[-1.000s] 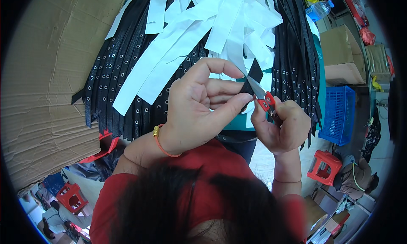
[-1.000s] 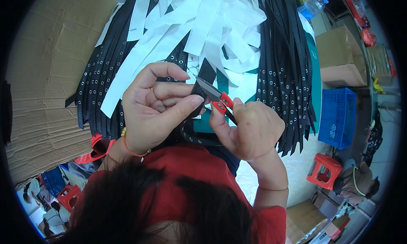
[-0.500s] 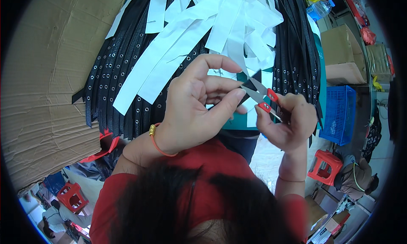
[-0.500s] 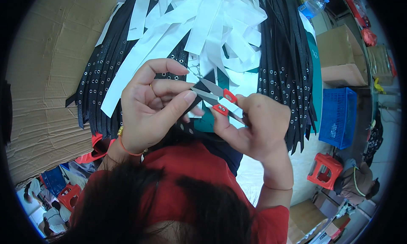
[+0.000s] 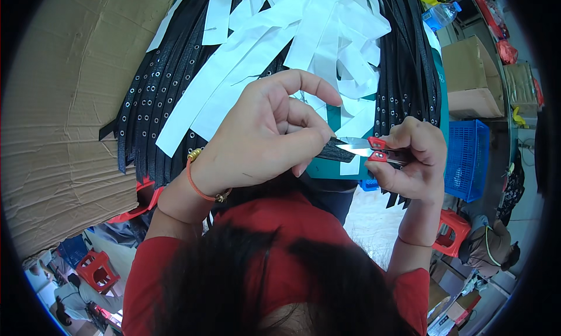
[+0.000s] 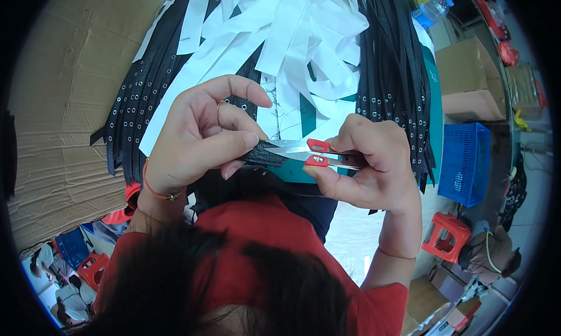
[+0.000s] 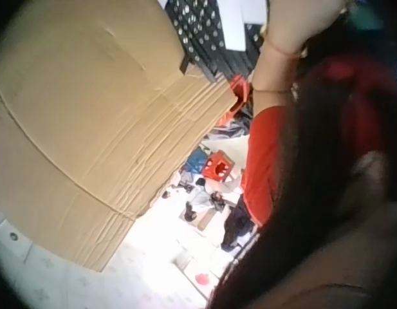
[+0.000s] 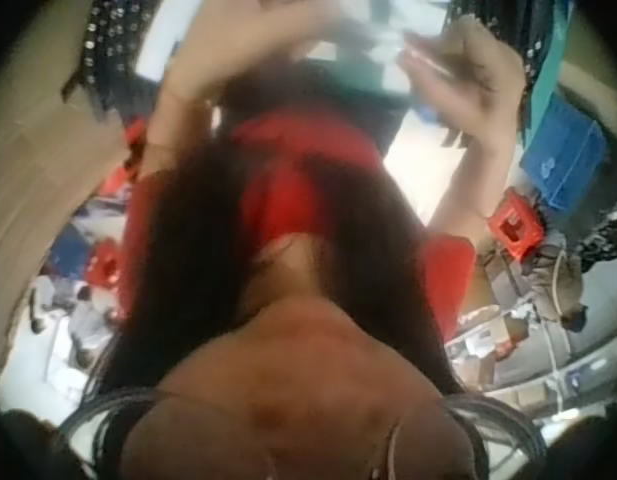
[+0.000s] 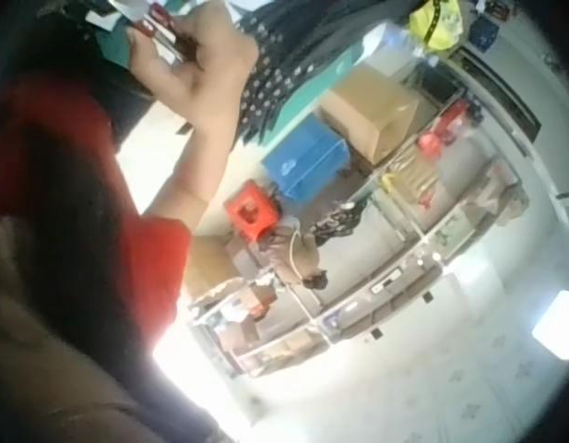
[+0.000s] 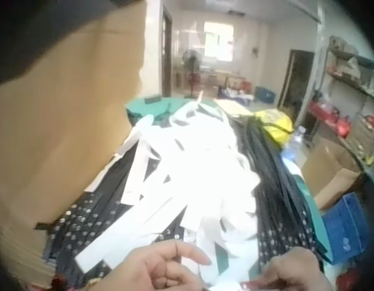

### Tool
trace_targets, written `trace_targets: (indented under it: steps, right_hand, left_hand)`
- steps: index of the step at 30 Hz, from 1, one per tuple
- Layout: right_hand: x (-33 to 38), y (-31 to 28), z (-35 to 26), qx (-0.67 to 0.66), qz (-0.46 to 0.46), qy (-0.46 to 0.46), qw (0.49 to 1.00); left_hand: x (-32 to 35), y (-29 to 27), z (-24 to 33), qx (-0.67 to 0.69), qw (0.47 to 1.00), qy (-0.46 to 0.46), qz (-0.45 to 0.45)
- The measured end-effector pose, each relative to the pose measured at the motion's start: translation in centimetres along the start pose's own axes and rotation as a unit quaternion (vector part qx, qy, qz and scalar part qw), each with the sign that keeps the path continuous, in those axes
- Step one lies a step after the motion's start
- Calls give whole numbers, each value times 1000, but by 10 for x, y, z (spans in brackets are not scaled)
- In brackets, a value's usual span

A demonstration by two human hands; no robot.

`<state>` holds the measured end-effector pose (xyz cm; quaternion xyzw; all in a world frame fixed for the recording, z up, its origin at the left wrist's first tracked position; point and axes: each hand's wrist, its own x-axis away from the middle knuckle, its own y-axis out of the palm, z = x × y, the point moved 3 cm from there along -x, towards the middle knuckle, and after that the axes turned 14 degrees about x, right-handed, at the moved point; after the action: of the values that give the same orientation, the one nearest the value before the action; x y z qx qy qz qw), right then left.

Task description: Use pliers to trim or adjust metal components on black belts in a factory assembly line.

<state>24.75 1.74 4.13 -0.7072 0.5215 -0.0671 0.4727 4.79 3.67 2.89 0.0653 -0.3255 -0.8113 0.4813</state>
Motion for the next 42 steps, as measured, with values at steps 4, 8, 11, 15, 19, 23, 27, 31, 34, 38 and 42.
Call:
trace_targets:
  steps: [4, 8, 11, 15, 19, 23, 27, 31, 34, 38, 42]
  right_hand:
    - [-1, 1, 0, 4, -6, -6, 1000]
    - [-3, 3, -4, -1, -1, -1, 1000]
    - [-4, 4, -3, -4, -7, 1, 1000]
    - [-1, 5, -1, 1, 4, -18, 1000]
    - [2, 5, 0, 34, -42, -17, 998]
    - [0, 8, 0, -9, 10, -1, 1000]
    - [-1, 6, -2, 7, -4, -15, 1000]
    - [3, 4, 1, 34, -51, -14, 998]
    - [7, 8, 1, 45, -29, -57, 997]
    - [14, 26, -1, -348, 54, 296, 888]
    - [6, 40, -4, -347, 12, 393, 852]
  left_hand:
    - [1, 0, 1, 9, 1000, -11, -9]
    - [1, 0, 2, 9, 1000, -14, -12]
    - [3, -1, 2, 13, 1000, -13, -9]
    - [4, 1, 1, 13, 1000, -14, -13]
    - [4, 1, 2, 11, 1000, -15, -15]
    - [4, -1, 2, 10, 1000, -21, -15]
    - [4, -1, 2, 15, 999, -24, -18]
    - [3, -2, 2, 15, 999, -34, -20]
    - [3, -2, 1, 17, 999, -36, -20]
    - [-2, -3, -5, 9, 1000, -12, -16]
    - [-6, 3, -11, -15, 999, -21, -28]
